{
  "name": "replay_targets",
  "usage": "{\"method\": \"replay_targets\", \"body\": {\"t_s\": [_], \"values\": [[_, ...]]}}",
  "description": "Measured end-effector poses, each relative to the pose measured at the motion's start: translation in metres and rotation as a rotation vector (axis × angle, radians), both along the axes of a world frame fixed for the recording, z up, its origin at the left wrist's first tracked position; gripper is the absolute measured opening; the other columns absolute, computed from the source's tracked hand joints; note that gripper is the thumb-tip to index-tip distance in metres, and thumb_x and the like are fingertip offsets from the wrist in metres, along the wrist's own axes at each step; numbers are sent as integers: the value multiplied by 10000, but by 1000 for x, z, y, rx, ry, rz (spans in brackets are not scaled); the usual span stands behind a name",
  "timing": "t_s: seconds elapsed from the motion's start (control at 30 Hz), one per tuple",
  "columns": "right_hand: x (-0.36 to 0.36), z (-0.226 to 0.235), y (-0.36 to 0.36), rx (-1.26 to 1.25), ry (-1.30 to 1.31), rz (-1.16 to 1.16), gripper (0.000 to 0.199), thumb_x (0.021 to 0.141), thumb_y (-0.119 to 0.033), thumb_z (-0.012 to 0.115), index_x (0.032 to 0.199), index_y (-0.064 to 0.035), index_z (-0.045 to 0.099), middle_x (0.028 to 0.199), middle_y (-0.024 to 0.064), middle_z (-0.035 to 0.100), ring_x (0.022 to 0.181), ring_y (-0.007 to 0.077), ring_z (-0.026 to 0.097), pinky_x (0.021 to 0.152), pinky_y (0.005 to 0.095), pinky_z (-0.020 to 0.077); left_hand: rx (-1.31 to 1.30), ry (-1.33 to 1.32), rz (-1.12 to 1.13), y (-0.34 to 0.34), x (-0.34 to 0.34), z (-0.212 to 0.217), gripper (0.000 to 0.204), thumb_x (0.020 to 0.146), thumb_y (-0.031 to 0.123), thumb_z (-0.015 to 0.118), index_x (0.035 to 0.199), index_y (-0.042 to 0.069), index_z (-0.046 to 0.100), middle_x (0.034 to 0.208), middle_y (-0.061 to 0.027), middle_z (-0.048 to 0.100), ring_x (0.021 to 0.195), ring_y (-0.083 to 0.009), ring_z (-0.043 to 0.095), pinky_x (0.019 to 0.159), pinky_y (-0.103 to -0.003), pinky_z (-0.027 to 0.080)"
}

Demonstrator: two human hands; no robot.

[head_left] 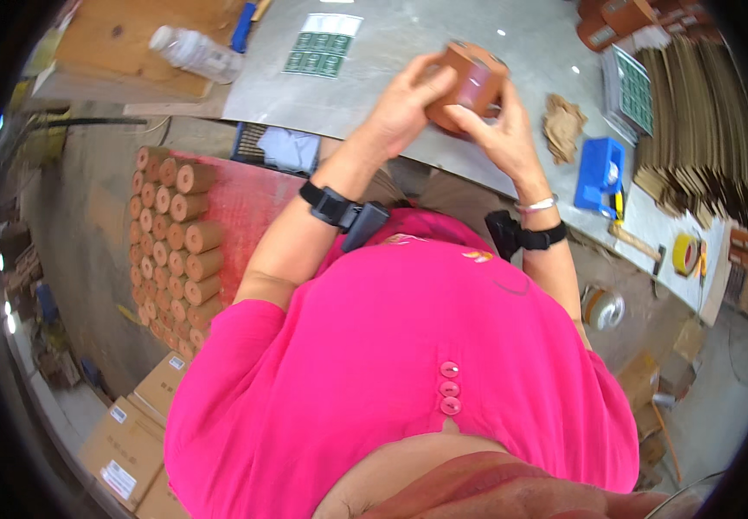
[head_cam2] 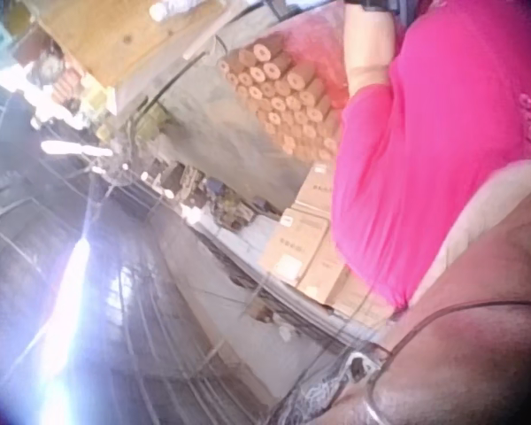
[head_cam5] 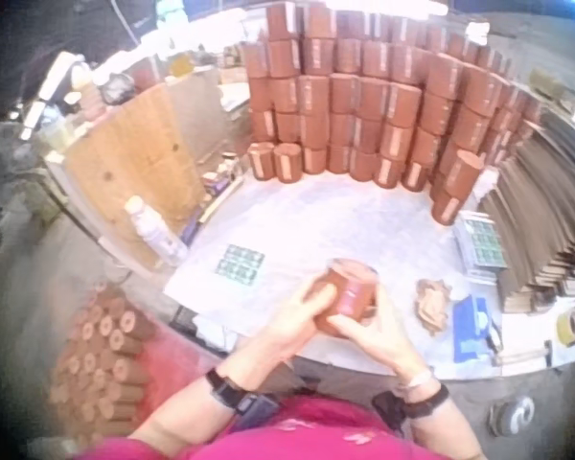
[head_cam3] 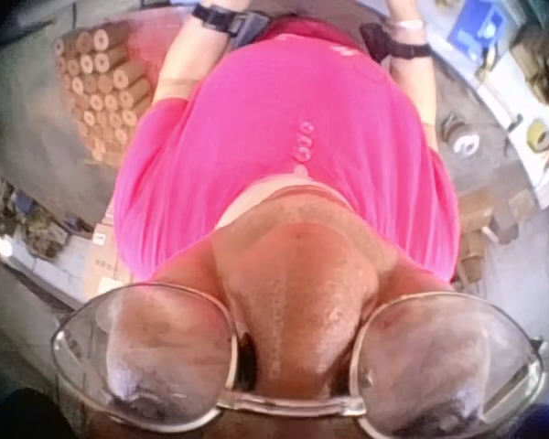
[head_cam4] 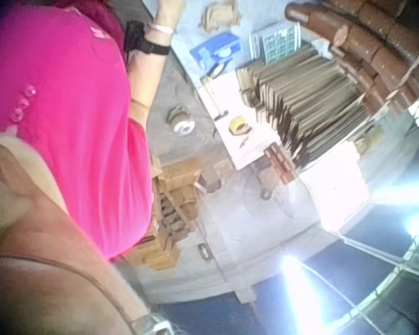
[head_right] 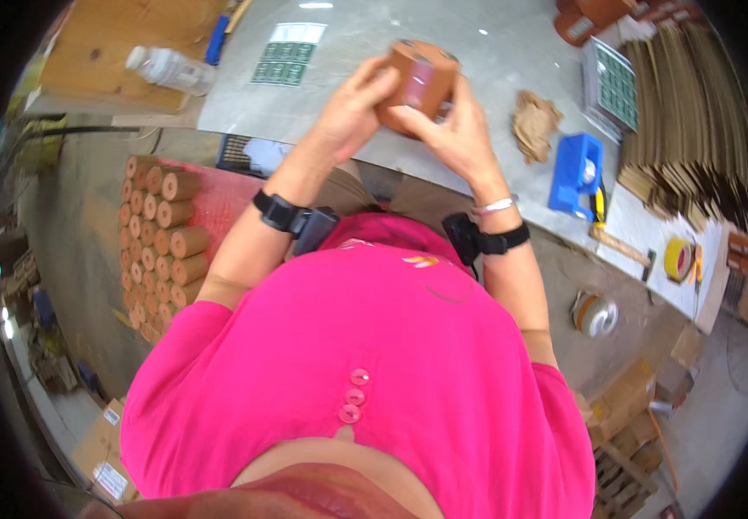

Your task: Applying labels to brown cylinders and wrapping them in brown paper in a factory setting.

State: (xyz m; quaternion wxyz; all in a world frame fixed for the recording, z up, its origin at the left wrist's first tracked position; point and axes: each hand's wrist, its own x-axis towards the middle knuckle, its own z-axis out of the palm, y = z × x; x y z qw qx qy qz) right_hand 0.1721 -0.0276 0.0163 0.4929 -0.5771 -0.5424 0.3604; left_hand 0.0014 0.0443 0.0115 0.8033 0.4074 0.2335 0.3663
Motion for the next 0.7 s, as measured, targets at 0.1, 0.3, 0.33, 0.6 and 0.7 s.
{"method": "replay_targets", "body": {"t_s": [0.1, 0.3, 0.33, 0.6, 0.7], "values": [[3, -7, -4, -16, 3, -47, 748, 774, -266, 910, 1358, 10, 534, 1326, 178, 626, 1219, 254, 612, 1014, 410, 502, 73, 92, 12, 12, -12, -13, 515, 1043, 299, 619, 1469, 32, 506, 1430, -130, 580, 1334, -240, 544, 1102, -390, 446], [16, -31, -1, 135, -257, -130, 718, 752, -166, 926, 1337, -20, 537, 1316, 109, 607, 1225, 232, 575, 1063, 392, 448, 758, 1529, 648, 93, -92, -17, 707, 812, 444, 816, 1305, -23, 617, 1316, -212, 619, 1239, -378, 574, 1038, -487, 472], [19, -33, 0, 130, -220, -75, 733, 768, -138, 912, 1371, -19, 512, 1334, 102, 590, 1251, 231, 550, 1088, 396, 431, 649, 1656, 607, 102, -106, -15, 764, 772, 486, 836, 1308, -14, 620, 1314, -196, 610, 1246, -374, 560, 1040, -496, 462], [28, -40, -6, 39, -335, -54, 859, 811, -124, 875, 1486, 68, 380, 1357, 195, 562, 1242, 269, 530, 1120, 393, 379, 286, 1641, 567, 128, -112, -27, 681, 675, 366, 912, 1227, 52, 666, 1343, -178, 570, 1313, -365, 494, 1037, -476, 451], [34, -44, -9, 26, -334, -31, 888, 822, -128, 864, 1518, 64, 347, 1399, 206, 539, 1287, 275, 511, 1131, 396, 371, 343, 1497, 738, 128, -108, -44, 535, 714, 220, 869, 1164, 38, 645, 1230, -177, 617, 1197, -367, 576, 982, -450, 496]]}}
